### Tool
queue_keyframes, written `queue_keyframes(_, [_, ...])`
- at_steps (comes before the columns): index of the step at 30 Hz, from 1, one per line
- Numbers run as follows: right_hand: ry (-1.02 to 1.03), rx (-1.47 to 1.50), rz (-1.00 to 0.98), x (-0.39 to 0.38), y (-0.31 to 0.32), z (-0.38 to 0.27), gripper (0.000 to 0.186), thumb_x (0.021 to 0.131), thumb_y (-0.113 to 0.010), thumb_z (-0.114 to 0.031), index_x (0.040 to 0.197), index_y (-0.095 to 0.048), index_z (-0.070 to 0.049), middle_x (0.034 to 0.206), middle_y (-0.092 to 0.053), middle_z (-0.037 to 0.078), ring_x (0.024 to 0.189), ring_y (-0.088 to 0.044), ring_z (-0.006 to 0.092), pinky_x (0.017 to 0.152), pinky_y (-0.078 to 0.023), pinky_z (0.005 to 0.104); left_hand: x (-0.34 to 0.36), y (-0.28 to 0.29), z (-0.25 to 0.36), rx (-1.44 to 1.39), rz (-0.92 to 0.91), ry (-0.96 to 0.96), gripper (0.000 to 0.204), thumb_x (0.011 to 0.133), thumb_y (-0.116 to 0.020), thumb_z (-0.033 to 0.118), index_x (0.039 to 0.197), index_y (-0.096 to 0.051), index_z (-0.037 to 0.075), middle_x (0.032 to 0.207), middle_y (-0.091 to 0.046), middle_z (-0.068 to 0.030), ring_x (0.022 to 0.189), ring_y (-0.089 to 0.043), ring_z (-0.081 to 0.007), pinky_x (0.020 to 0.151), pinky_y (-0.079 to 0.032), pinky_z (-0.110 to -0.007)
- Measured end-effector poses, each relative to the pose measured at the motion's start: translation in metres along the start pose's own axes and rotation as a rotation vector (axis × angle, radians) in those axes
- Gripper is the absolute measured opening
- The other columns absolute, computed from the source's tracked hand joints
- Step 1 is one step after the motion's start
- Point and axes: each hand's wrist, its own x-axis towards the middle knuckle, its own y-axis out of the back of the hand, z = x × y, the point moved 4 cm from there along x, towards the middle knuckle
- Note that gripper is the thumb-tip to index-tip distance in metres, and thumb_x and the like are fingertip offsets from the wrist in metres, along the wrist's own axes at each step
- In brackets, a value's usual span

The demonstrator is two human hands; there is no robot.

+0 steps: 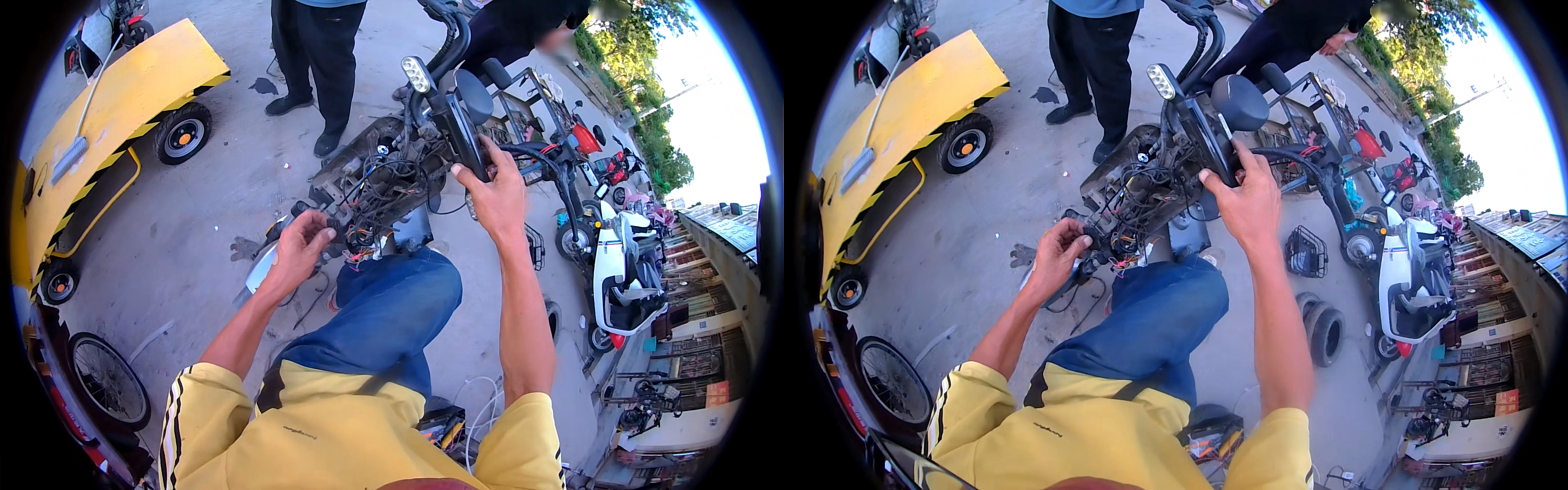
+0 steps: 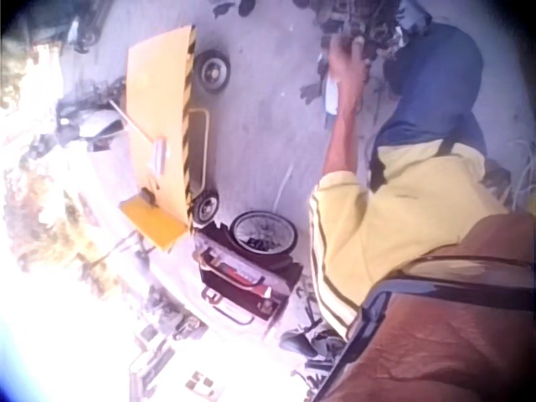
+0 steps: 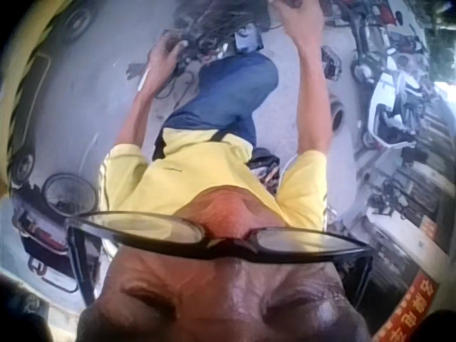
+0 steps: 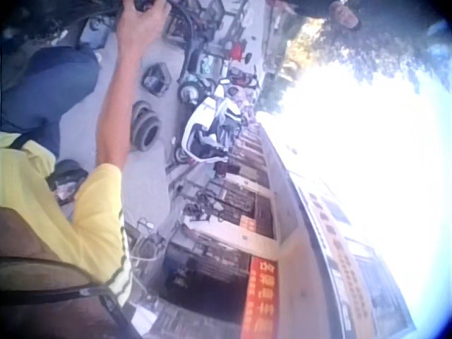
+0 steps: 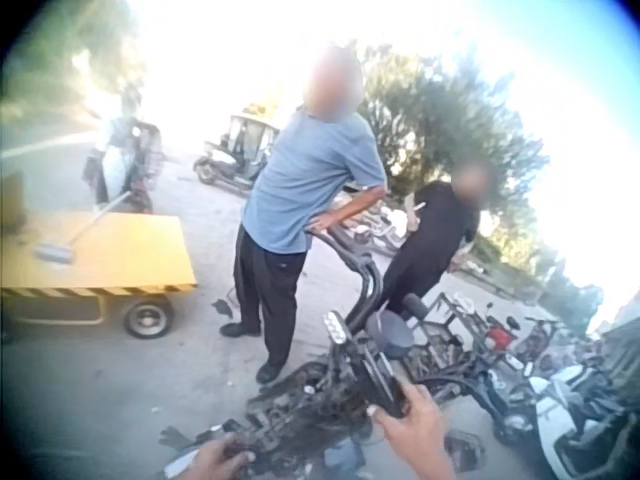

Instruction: The person works on the handlebar area of a scooter, using a screwdriver to remove and reinstall a control module. They manipulate wires and fasteners, repeatedly adjusting the component on the handlebar stem.

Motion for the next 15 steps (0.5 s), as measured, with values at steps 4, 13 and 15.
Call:
queue_keyframes(4, [-0.088,0.273,-0.016,0.002,-0.009,0.022,0.070,0.080,-0.087,-0.029,0.140,-0.066,0.000,0.110,-0.070,0.011,0.095,-0.067,0.0192,0.088,-0.053,0.0340,0.037,-0.046,0.065,-0.378,-0.050,-0.078,0.012,0.103,-0.069,0.006,0.113,-0.066,0.001,0.093,-0.072,-0.0021,0.084,-0.067,-0.0089,0.075,-0.057,-0.027])
queue_keyframes(13, [-0.176,0.423,-0.183,0.018,0.008,0.006,0.063,0.087,-0.086,-0.014,0.140,-0.062,0.009,0.112,-0.075,0.012,0.096,-0.069,0.0130,0.087,-0.055,0.0271,0.124,-0.124,0.126,-0.588,-0.120,-0.045,0.019,0.099,-0.074,0.006,0.113,-0.068,-0.005,0.094,-0.075,-0.0102,0.082,-0.074,-0.0149,0.074,-0.062,-0.027])
queue_keyframes(15, [-0.189,0.405,-0.198,0.018,0.011,0.001,0.063,0.087,-0.086,-0.015,0.140,-0.062,0.009,0.113,-0.075,0.012,0.098,-0.070,0.0135,0.088,-0.055,0.0273,0.132,-0.130,0.127,-0.601,-0.091,-0.035,0.021,0.098,-0.075,0.006,0.113,-0.068,-0.007,0.094,-0.075,-0.0117,0.080,-0.074,-0.0154,0.073,-0.062,-0.027])
